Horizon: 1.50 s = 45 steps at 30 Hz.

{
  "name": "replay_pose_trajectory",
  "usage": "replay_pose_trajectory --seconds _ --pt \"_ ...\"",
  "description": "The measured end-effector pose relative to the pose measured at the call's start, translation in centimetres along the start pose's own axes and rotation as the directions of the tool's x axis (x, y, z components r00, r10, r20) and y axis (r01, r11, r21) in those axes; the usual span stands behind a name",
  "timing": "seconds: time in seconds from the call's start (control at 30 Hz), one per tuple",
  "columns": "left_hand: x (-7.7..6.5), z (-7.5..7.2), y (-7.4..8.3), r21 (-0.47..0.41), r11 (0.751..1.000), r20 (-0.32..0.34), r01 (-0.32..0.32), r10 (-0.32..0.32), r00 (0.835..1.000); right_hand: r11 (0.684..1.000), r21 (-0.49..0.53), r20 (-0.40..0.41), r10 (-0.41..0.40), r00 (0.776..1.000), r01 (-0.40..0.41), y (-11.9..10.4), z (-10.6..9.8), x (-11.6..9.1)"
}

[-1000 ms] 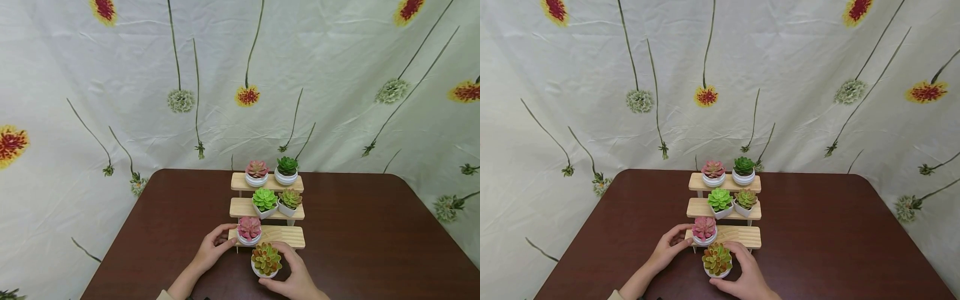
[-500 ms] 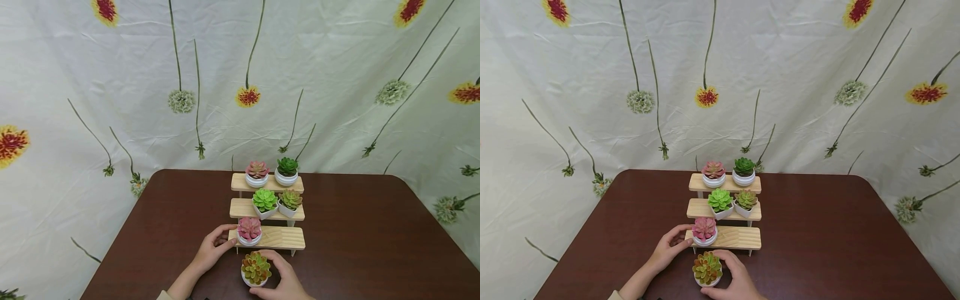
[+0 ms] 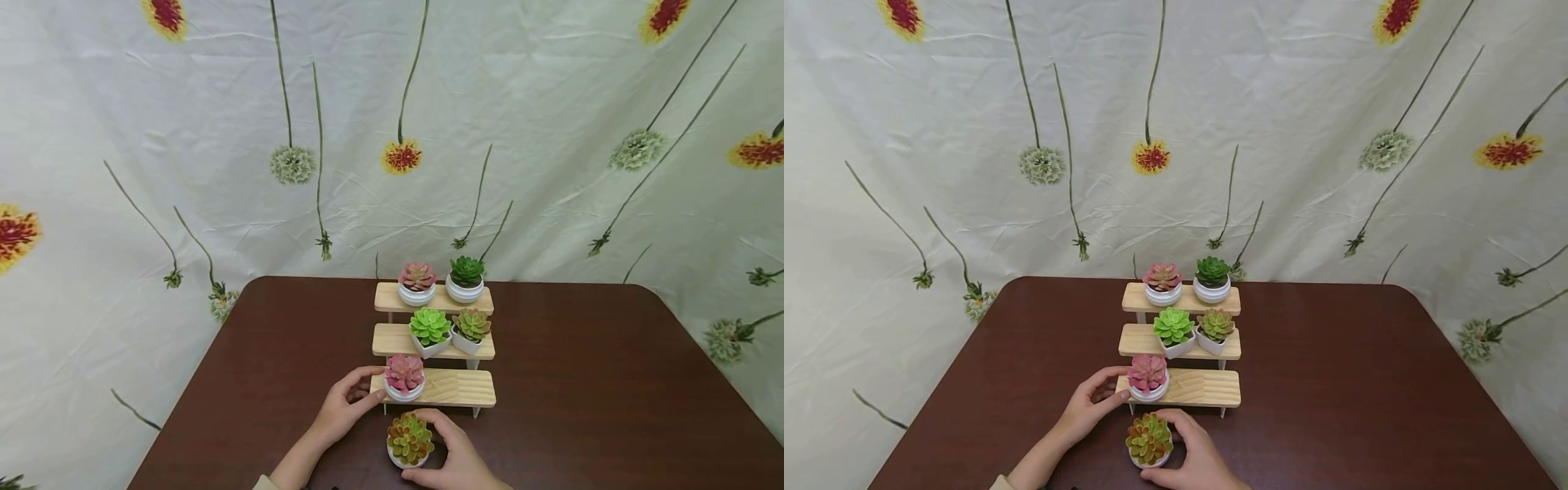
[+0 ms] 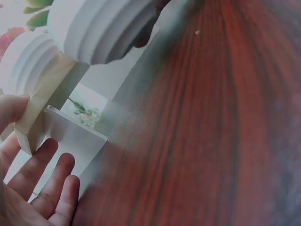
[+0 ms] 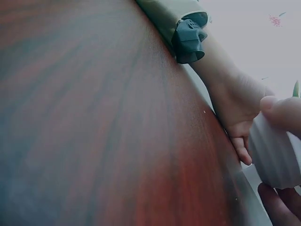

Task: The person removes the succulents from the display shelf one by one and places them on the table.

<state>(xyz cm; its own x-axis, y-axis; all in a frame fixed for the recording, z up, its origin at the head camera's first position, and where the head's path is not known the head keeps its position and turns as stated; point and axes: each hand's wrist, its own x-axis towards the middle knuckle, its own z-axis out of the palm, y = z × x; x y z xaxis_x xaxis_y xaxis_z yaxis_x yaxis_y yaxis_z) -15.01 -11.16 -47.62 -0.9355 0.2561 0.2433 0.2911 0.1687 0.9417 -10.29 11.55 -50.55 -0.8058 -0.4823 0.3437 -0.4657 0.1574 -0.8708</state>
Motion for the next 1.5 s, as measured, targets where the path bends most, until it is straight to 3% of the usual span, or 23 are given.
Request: replay_pose_trajectory --seconds 0.27,0.43,0.63,0.9,1.0,1.13,1.27,1.5 --pt "-0.1 -0.2 -0.2 -0.008 1.000 0.009 -0.007 0.007 1.000 1.000 0.015 0.041 -0.014 0.999 0.014 -1.3 0.2 0.5" --pt "-0.1 -0.2 -0.1 -0.013 1.000 0.016 0.004 -0.004 1.000 0.998 -0.046 0.060 -0.046 0.997 0.049 -0.1 0.5 0.4" --pt "-0.1 -0.3 -0.1 -0.013 1.000 0.021 0.012 -0.012 1.000 1.000 0.006 0.073 0.000 0.997 0.000 0.7 0.6 0.2" --pt "-0.1 -0.1 0.1 -0.016 1.000 0.019 0.011 -0.010 1.000 0.999 0.036 0.094 0.031 0.995 -0.034 -0.1 -0.1 0.3" --pt "-0.1 0.0 0.2 -0.020 1.000 0.018 0.008 -0.007 1.000 0.997 0.069 0.063 0.012 0.998 -0.017 -0.6 -0.9 0.6" --pt "0.0 0.0 0.3 -0.017 1.000 0.014 -0.005 0.005 1.000 0.997 0.004 -0.011 -0.075 0.997 0.075 -1.2 -1.8 1.1" --pt "0.0 0.0 0.2 -0.012 1.000 0.012 -0.016 0.016 1.000 0.990 -0.079 -0.104 -0.122 0.987 0.114 -2.0 -2.2 1.7" --pt "0.0 -0.1 0.2 -0.013 1.000 0.010 -0.023 0.023 1.000 0.981 -0.130 -0.224 -0.169 0.960 0.143 -5.0 -2.5 2.5"
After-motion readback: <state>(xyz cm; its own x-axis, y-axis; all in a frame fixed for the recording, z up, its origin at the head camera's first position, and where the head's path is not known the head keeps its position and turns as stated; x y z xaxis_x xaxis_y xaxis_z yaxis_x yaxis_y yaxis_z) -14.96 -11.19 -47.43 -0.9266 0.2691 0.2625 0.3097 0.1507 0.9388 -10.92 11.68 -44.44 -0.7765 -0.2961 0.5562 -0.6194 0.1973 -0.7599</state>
